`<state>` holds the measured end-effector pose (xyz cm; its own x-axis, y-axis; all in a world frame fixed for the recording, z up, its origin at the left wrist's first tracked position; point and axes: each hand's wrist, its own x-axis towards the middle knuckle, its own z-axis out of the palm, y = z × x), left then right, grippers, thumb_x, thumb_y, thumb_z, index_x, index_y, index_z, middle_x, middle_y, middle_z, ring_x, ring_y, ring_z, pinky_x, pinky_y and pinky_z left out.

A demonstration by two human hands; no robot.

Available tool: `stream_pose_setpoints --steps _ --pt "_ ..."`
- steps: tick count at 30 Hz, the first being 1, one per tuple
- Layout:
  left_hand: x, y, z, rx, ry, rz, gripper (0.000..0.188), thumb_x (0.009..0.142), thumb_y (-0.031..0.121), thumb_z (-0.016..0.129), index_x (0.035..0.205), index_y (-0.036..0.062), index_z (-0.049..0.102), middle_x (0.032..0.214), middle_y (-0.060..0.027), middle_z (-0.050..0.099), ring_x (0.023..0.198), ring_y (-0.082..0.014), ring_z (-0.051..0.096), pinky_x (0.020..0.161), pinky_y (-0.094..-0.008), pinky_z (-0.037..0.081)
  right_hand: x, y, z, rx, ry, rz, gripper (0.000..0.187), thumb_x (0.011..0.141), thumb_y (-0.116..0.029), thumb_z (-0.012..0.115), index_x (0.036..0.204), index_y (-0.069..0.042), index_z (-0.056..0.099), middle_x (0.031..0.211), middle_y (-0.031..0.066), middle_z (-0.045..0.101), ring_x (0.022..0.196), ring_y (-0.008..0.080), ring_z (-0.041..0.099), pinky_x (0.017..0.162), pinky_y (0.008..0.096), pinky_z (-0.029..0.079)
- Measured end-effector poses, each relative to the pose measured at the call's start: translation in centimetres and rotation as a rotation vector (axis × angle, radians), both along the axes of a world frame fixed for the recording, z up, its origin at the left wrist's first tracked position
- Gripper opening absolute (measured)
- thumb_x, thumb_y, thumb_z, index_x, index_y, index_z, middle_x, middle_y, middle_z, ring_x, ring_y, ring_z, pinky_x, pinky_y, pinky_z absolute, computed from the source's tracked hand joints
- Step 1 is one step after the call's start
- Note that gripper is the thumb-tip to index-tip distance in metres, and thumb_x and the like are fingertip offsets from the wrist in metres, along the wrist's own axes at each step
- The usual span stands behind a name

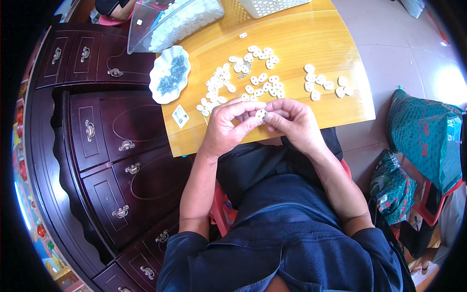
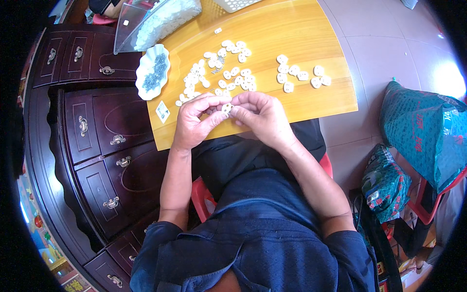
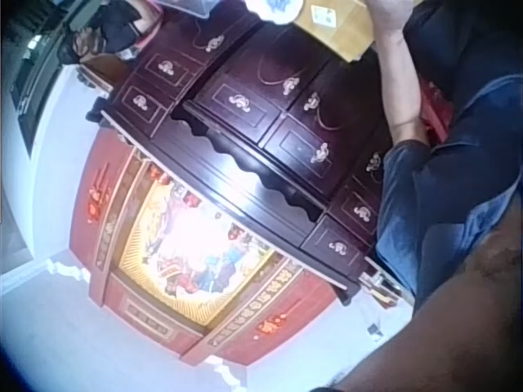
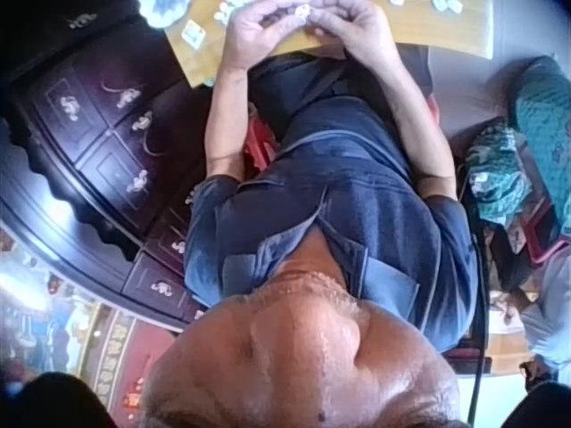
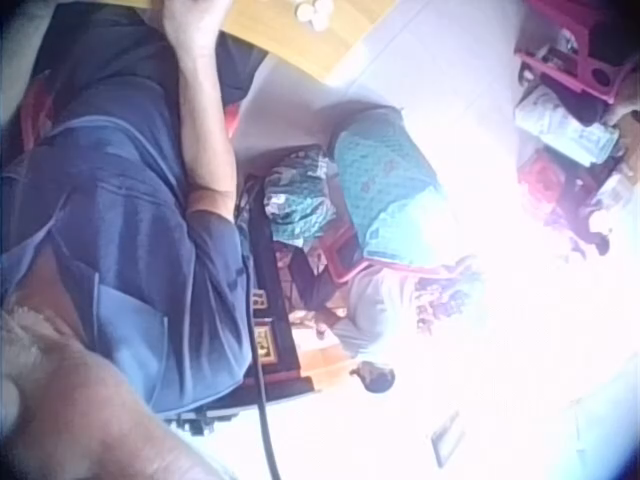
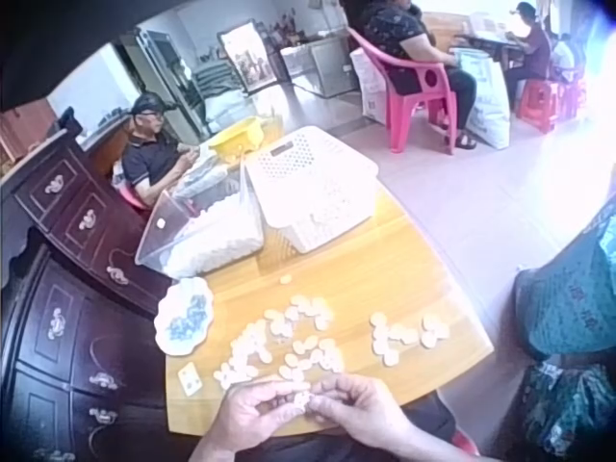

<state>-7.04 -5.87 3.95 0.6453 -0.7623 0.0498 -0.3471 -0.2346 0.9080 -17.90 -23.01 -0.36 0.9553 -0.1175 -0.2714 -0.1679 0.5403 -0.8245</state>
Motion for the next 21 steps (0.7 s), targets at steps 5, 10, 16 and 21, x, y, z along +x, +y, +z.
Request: stream_pose_setpoints --steps 5,10,16,21 --pt "0.1 -0.1 0.5 0.049 -0.040 -0.058 0.028 0.086 -0.002 0.076 0.114 0.0007 0.075 0.089 -0.0026 0.067 0.073 -0.0082 0.060 0.066 -0.0234 0.050 0.0 -0.3 0.1 -0.003 0.062 0.074 0.020 0.102 -0.015 0.068 0.112 0.003 0.069 0.093 0.0024 0.072 0.080 0.0070 0.066 0.074 0.0205 0.055" --pt "-1.2 -1.3 1.3 0.071 -0.105 0.001 0.039 0.081 0.003 0.082 0.118 0.0014 0.071 0.093 -0.0054 0.068 0.074 -0.0131 0.064 0.066 -0.0281 0.053 0.0 -0.3 -0.2 0.038 0.048 0.063 0.022 0.102 -0.018 0.068 0.111 0.001 0.069 0.093 0.0020 0.072 0.081 0.0067 0.066 0.073 0.0205 0.054" --pt "-1.9 -2.1 0.5 0.135 -0.709 0.065 0.040 0.074 0.010 0.085 0.110 0.0051 0.070 0.102 -0.0109 0.069 0.089 -0.0302 0.069 0.076 -0.0395 0.057 0.0 -0.2 -0.1 0.061 0.019 0.009 0.019 0.102 -0.018 0.068 0.108 0.000 0.070 0.093 0.0009 0.071 0.082 0.0055 0.064 0.074 0.0201 0.052" --pt "-2.0 -2.3 0.6 0.130 -0.732 0.061 0.036 0.075 0.009 0.084 0.108 0.0041 0.070 0.100 -0.0101 0.070 0.086 -0.0299 0.070 0.074 -0.0388 0.057 -0.1 -0.6 -0.5 0.063 0.029 0.014 0.023 0.104 -0.024 0.065 0.106 -0.003 0.072 0.091 -0.0006 0.072 0.078 0.0043 0.062 0.073 0.0205 0.051"
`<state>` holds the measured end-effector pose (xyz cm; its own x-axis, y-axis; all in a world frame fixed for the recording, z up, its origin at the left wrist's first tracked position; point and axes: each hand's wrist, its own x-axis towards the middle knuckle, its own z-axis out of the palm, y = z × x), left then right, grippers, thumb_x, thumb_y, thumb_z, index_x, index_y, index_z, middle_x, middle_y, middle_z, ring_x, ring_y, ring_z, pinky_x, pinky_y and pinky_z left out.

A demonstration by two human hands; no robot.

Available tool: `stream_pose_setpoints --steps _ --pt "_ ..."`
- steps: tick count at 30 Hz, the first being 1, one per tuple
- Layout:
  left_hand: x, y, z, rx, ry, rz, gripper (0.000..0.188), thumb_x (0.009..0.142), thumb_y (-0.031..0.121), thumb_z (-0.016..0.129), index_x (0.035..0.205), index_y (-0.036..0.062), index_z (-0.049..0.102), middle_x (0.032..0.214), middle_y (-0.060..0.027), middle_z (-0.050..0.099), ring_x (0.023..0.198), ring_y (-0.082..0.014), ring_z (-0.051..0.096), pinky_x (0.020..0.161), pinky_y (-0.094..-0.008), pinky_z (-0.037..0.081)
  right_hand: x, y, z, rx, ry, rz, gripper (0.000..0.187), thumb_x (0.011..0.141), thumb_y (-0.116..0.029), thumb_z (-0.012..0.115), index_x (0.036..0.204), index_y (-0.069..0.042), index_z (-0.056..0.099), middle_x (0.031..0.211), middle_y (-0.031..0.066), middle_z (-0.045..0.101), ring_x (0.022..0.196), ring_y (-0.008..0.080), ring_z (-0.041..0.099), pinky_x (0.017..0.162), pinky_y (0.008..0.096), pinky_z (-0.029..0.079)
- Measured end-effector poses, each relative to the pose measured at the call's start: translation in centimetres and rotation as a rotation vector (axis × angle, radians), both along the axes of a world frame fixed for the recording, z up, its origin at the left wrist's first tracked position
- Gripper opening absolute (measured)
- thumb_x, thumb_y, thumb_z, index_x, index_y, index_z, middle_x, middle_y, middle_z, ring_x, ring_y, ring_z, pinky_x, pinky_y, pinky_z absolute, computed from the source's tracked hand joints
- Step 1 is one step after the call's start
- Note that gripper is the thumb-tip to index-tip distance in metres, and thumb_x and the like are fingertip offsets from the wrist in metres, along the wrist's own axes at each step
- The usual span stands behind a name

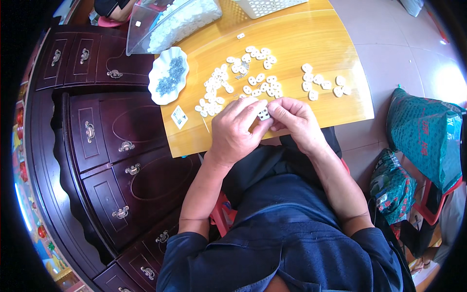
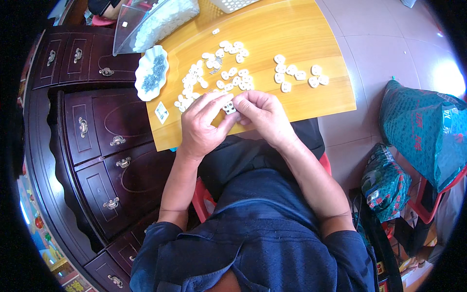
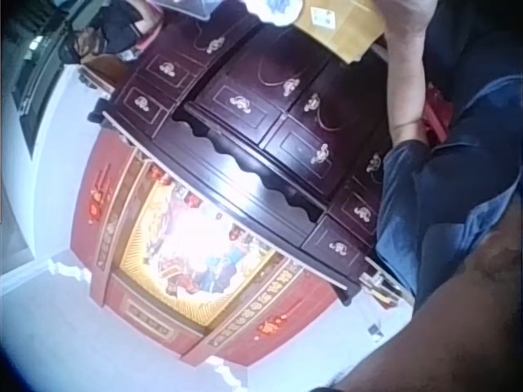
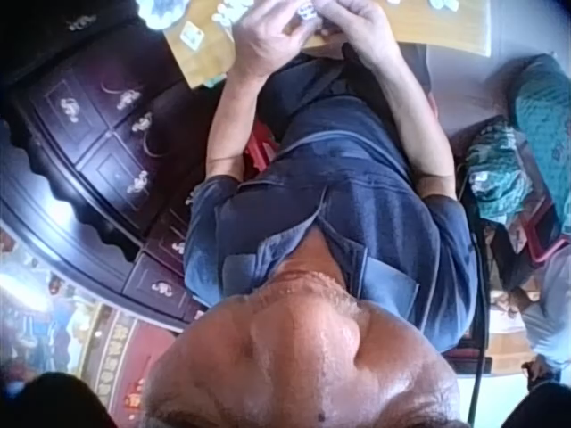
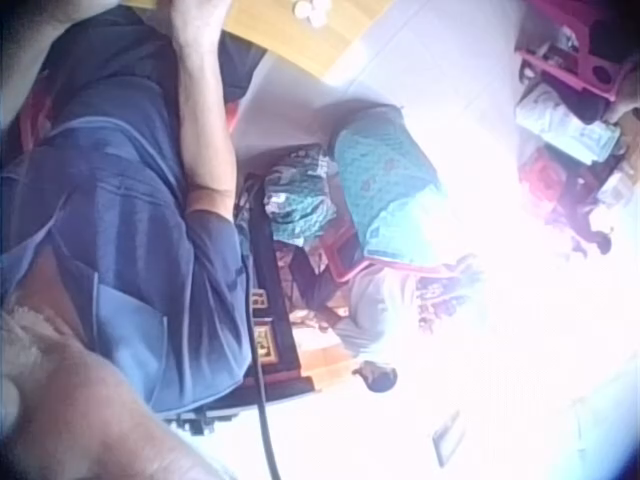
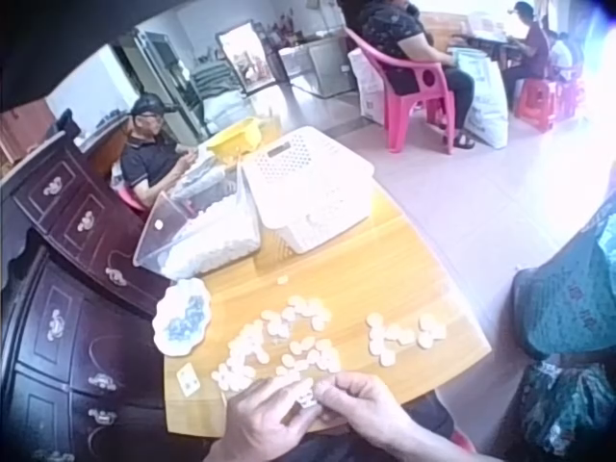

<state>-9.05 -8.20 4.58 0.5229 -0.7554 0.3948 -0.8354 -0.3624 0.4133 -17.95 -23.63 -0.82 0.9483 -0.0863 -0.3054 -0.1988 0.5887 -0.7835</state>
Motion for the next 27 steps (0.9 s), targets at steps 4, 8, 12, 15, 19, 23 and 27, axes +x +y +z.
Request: stream_pose_setpoints --steps 4,8,12,15,19,23,27 --pt "-0.1 -0.1 0.3 0.003 0.034 -0.020 0.033 0.077 0.009 0.082 0.107 0.0020 0.071 0.097 -0.0107 0.070 0.085 -0.0305 0.070 0.073 -0.0391 0.057 0.0 -0.3 -0.1 -0.014 0.004 0.051 0.026 0.105 -0.029 0.064 0.104 -0.005 0.074 0.087 -0.0004 0.072 0.076 0.0049 0.062 0.072 0.0214 0.052" --pt "-0.1 0.0 0.4 0.021 0.041 -0.028 0.030 0.080 0.008 0.079 0.108 0.0005 0.070 0.096 -0.0118 0.071 0.086 -0.0308 0.070 0.074 -0.0397 0.057 -0.1 -0.2 -0.3 -0.038 -0.011 0.050 0.026 0.104 -0.028 0.065 0.105 -0.004 0.076 0.085 0.0016 0.073 0.075 0.0062 0.065 0.072 0.0225 0.053" --pt "-0.3 0.1 0.2 0.033 0.037 -0.013 0.027 0.082 0.008 0.077 0.107 -0.0002 0.070 0.096 -0.0121 0.071 0.086 -0.0310 0.070 0.074 -0.0397 0.057 0.0 0.0 -0.7 -0.073 -0.029 0.035 0.025 0.103 -0.026 0.066 0.102 -0.003 0.076 0.085 0.0025 0.074 0.074 0.0068 0.065 0.071 0.0231 0.053" --pt "-0.3 0.0 0.2 0.019 0.039 -0.015 0.027 0.082 0.007 0.077 0.107 -0.0001 0.070 0.096 -0.0121 0.071 0.086 -0.0311 0.070 0.074 -0.0396 0.058 -0.1 0.1 -0.7 -0.094 -0.041 0.013 0.025 0.103 -0.025 0.066 0.100 -0.003 0.077 0.084 0.0029 0.075 0.074 0.0073 0.065 0.071 0.0234 0.053" --pt "-0.2 0.0 0.0 0.010 0.050 -0.016 0.026 0.082 0.007 0.077 0.106 0.0000 0.070 0.095 -0.0121 0.071 0.085 -0.0310 0.071 0.073 -0.0395 0.058 -0.1 0.4 -0.4 -0.089 -0.034 -0.017 0.025 0.103 -0.024 0.066 0.098 -0.002 0.077 0.083 0.0026 0.074 0.074 0.0073 0.065 0.070 0.0233 0.053" --pt "-0.1 0.0 0.0 -0.004 0.058 -0.021 0.025 0.082 0.007 0.077 0.105 -0.0001 0.070 0.094 -0.0122 0.072 0.085 -0.0310 0.071 0.073 -0.0394 0.058 -0.2 0.5 0.0 -0.124 -0.017 -0.038 0.025 0.103 -0.023 0.065 0.096 -0.002 0.076 0.081 0.0023 0.072 0.074 0.0074 0.064 0.070 0.0233 0.052" --pt "-0.1 0.1 -0.1 -0.020 0.063 -0.022 0.024 0.081 0.006 0.077 0.104 -0.0003 0.071 0.092 -0.0122 0.072 0.083 -0.0309 0.071 0.071 -0.0391 0.058 -0.2 0.8 0.1 -0.133 -0.016 -0.051 0.025 0.103 -0.023 0.065 0.095 -0.002 0.076 0.081 0.0020 0.072 0.073 0.0073 0.063 0.069 0.0231 0.052"
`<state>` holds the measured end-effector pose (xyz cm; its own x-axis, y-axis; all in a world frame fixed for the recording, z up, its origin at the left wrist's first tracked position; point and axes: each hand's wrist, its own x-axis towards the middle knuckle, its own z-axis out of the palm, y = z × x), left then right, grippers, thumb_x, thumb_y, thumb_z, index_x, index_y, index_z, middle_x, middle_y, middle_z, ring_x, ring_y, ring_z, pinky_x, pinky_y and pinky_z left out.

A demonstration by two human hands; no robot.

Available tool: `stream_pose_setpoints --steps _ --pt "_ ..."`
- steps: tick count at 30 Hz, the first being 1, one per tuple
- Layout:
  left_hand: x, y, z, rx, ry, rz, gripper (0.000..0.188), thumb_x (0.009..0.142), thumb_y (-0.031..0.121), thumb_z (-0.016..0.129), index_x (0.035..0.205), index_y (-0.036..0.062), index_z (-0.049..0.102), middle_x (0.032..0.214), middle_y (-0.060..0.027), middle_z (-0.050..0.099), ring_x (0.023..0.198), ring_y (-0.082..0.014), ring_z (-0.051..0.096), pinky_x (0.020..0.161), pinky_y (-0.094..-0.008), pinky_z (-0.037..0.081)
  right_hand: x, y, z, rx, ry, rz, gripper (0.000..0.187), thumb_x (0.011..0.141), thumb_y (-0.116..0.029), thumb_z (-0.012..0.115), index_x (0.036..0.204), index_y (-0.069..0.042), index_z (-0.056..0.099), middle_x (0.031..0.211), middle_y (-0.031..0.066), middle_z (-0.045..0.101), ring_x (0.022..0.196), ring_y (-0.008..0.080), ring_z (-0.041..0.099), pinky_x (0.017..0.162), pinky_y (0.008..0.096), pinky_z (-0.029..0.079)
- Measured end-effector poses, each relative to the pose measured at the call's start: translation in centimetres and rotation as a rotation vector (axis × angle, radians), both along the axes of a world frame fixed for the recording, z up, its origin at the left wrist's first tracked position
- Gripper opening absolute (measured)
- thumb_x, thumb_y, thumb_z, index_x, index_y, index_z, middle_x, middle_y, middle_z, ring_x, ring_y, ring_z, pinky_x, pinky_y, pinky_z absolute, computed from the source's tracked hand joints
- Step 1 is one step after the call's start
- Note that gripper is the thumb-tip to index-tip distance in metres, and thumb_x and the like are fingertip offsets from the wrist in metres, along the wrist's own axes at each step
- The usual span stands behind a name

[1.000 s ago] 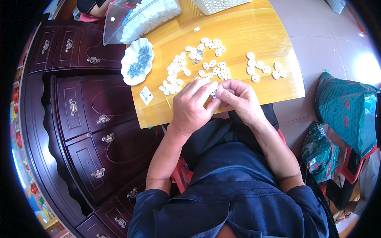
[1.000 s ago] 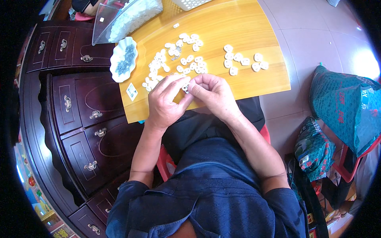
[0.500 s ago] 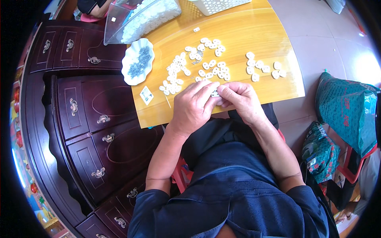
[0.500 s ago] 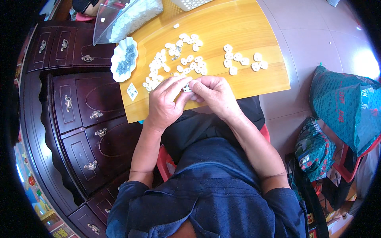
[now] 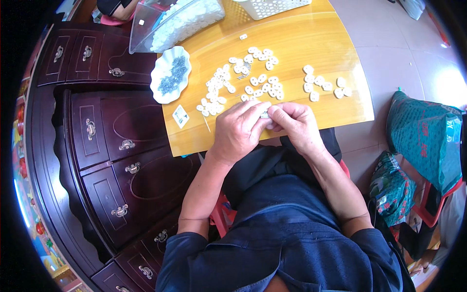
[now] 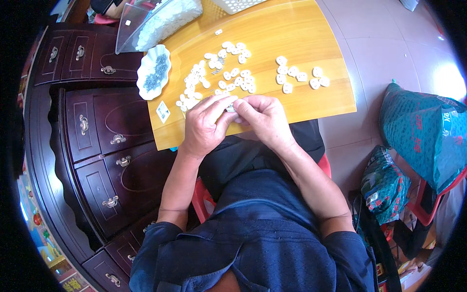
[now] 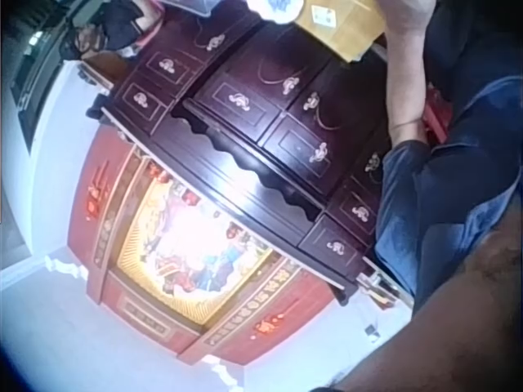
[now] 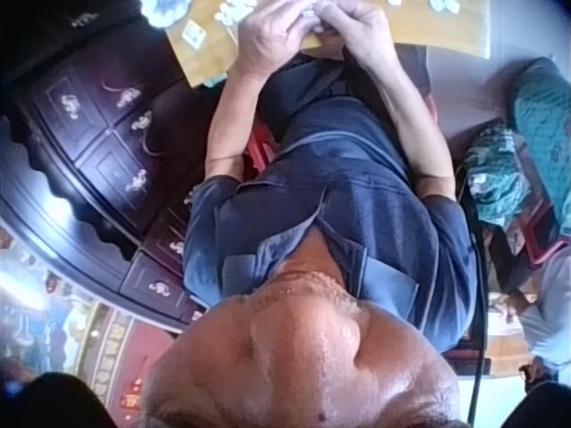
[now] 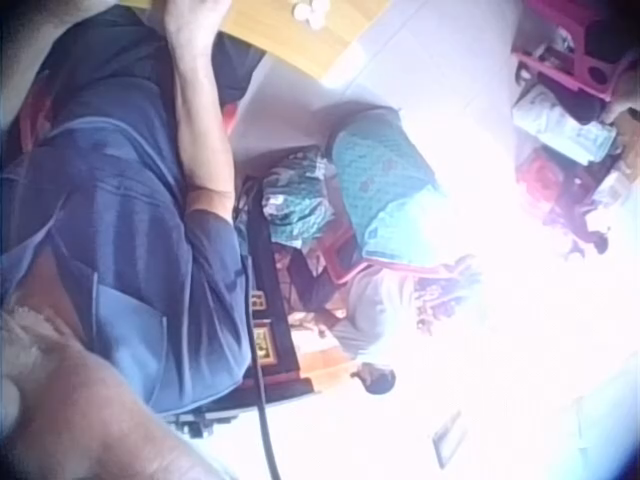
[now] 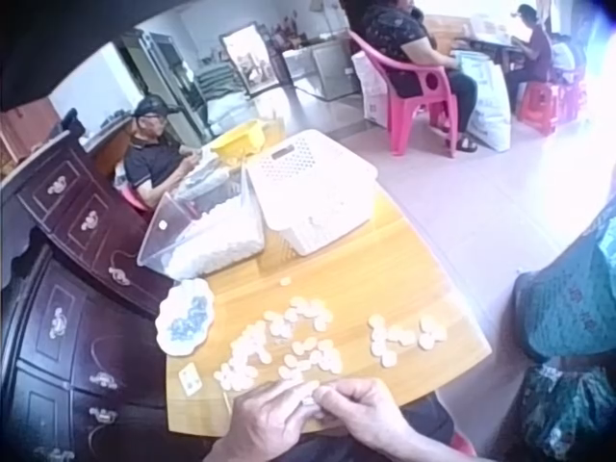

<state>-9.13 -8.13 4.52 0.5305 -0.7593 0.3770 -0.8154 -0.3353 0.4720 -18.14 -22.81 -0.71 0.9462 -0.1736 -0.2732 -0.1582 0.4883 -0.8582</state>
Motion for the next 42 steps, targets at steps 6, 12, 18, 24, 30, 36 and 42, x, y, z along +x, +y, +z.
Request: stream_pose_setpoints --steps 6,12,18,24,30,36,42 --pt "0.1 0.3 -0.7 -0.035 0.002 0.000 0.022 0.082 0.006 0.077 0.102 -0.0003 0.071 0.091 -0.0120 0.071 0.081 -0.0306 0.071 0.070 -0.0389 0.058 0.0 0.3 0.0 -0.034 0.024 -0.021 0.024 0.103 -0.021 0.066 0.093 -0.002 0.076 0.080 0.0012 0.071 0.072 0.0067 0.062 0.069 0.0228 0.051" --pt "0.1 0.2 -1.2 -0.072 0.035 0.013 0.021 0.083 0.006 0.077 0.102 0.0011 0.071 0.091 -0.0114 0.071 0.081 -0.0305 0.071 0.070 -0.0391 0.058 0.0 0.4 -0.1 -0.043 0.018 -0.043 0.025 0.102 -0.022 0.066 0.098 0.001 0.076 0.080 0.0002 0.071 0.072 0.0051 0.062 0.068 0.0212 0.052" --pt "0.0 0.2 -0.8 -0.129 0.128 0.033 0.021 0.082 0.006 0.078 0.101 0.0035 0.071 0.092 -0.0106 0.071 0.080 -0.0308 0.070 0.070 -0.0391 0.058 0.0 0.3 -0.3 -0.023 -0.010 -0.049 0.024 0.103 -0.022 0.066 0.100 0.000 0.076 0.082 0.0001 0.072 0.074 0.0050 0.062 0.070 0.0214 0.051" --pt "0.0 0.6 -1.6 -0.158 0.171 0.039 0.021 0.082 0.006 0.079 0.101 0.0050 0.071 0.093 -0.0104 0.071 0.082 -0.0307 0.071 0.071 -0.0387 0.058 0.0 0.4 0.1 -0.036 0.008 -0.055 0.021 0.103 -0.018 0.065 0.095 -0.001 0.075 0.080 0.0003 0.070 0.072 0.0056 0.061 0.070 0.0226 0.050" --pt "0.5 2.3 -1.7 -0.174 0.178 0.059 0.023 0.082 0.009 0.080 0.103 0.0062 0.072 0.092 -0.0100 0.071 0.084 -0.0309 0.071 0.073 -0.0390 0.058 0.2 0.3 0.4 -0.194 0.042 0.006 0.027 0.104 -0.023 0.064 0.098 0.001 0.075 0.078 -0.0002 0.070 0.072 0.0046 0.060 0.066 0.0235 0.050" --pt "3.7 5.1 -2.9 -0.013 0.074 0.253 0.005 0.088 0.011 0.075 0.092 0.0088 0.073 0.088 -0.0081 0.069 0.079 -0.0297 0.070 0.067 -0.0406 0.057 0.7 -1.9 2.0 -0.894 0.047 -0.020 0.023 0.097 -0.019 0.065 0.087 0.001 0.071 0.063 0.0135 0.060 0.055 0.0178 0.057 0.058 0.0321 0.048" --pt "4.7 4.4 -4.2 0.028 -0.025 0.303 0.004 0.089 0.013 0.075 0.091 0.0096 0.075 0.089 -0.0056 0.071 0.077 -0.0287 0.071 0.067 -0.0389 0.057 0.0 -4.3 2.2 -1.157 0.083 -0.047 0.024 0.096 -0.019 0.067 0.088 0.002 0.073 0.064 0.0166 0.064 0.056 0.0246 0.064 0.059 0.0355 0.050"
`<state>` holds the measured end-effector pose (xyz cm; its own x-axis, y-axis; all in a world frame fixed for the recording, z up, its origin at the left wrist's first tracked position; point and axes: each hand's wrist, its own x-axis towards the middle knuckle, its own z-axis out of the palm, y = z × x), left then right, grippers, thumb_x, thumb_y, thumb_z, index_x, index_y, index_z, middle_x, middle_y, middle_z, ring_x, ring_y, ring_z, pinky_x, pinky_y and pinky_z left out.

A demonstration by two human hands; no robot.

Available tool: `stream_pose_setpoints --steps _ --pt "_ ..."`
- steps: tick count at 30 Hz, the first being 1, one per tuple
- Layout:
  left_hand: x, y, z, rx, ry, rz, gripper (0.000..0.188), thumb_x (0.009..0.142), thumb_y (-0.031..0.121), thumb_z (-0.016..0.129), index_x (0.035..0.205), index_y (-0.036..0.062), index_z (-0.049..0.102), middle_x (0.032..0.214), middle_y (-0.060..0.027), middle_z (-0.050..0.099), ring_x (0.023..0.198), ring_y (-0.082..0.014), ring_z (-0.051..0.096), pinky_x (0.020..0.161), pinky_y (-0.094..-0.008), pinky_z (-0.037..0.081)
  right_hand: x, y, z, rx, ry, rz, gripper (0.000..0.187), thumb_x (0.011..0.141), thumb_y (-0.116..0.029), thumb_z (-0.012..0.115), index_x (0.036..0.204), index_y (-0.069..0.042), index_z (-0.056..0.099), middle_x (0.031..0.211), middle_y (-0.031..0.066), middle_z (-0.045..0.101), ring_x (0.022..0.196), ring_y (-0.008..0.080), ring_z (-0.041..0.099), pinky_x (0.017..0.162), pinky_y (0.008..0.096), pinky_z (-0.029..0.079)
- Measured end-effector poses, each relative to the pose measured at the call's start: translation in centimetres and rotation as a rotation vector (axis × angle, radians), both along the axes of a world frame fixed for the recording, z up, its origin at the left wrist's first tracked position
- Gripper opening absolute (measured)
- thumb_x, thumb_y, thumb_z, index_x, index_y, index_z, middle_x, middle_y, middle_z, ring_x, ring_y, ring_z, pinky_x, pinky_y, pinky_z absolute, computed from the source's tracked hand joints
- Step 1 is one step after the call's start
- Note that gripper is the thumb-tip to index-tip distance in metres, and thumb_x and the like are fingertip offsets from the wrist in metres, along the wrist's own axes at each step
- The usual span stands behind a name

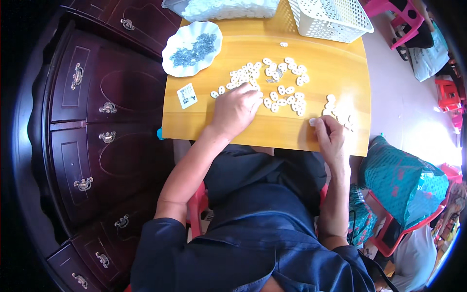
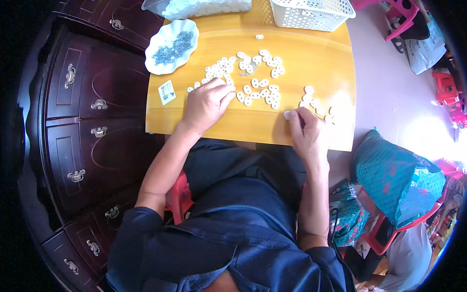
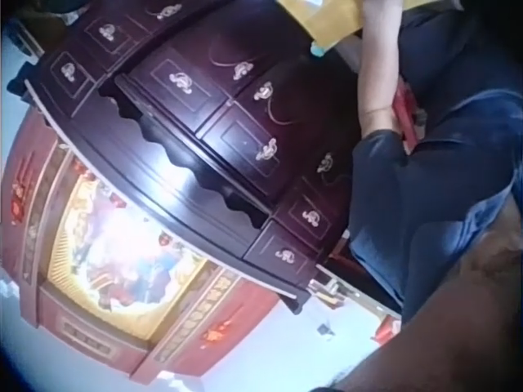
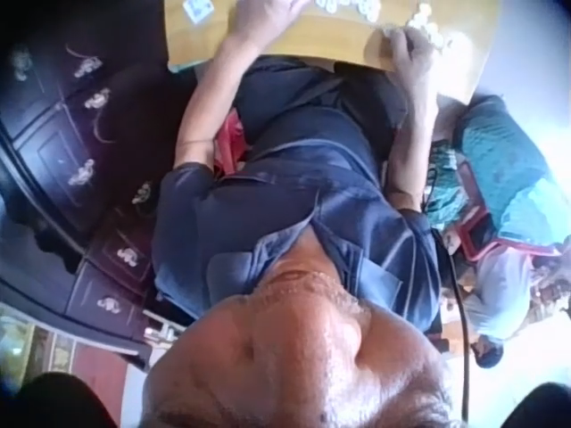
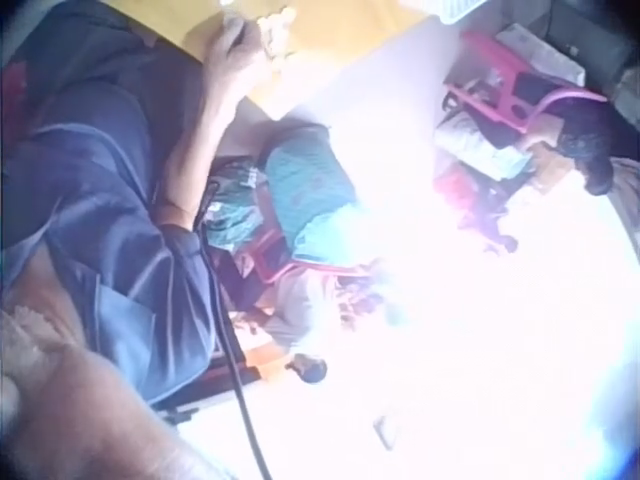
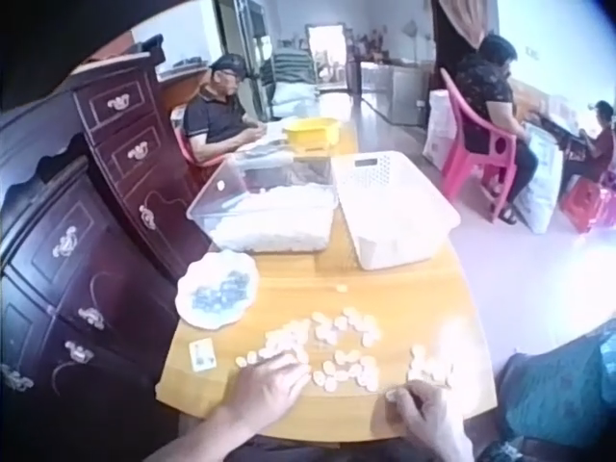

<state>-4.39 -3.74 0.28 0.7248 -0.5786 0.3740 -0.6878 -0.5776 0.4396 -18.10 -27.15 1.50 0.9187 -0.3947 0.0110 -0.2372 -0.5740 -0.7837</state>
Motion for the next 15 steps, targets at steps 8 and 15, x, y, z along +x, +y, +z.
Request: stream_pose_setpoints --steps 8,15 --pt "1.2 -0.3 -0.6 0.097 -0.037 -0.032 0.008 0.090 0.014 0.071 0.084 0.0090 0.069 0.087 -0.0056 0.069 0.077 -0.0291 0.070 0.065 -0.0404 0.057 0.1 -2.3 -0.2 -0.130 0.017 -0.100 0.022 0.097 -0.020 0.067 0.093 0.001 0.074 0.068 0.0089 0.067 0.061 0.0149 0.064 0.062 0.0301 0.051" --pt "0.8 0.0 -0.4 0.106 -0.061 -0.043 0.010 0.090 0.011 0.068 0.086 0.0082 0.059 0.080 -0.0079 0.063 0.072 -0.0290 0.068 0.062 -0.0413 0.055 1.9 -0.9 0.8 -0.161 -0.121 -0.165 0.013 0.094 -0.013 0.071 0.096 -0.001 0.071 0.076 0.0106 0.070 0.061 0.0143 0.064 0.061 0.0286 0.052"
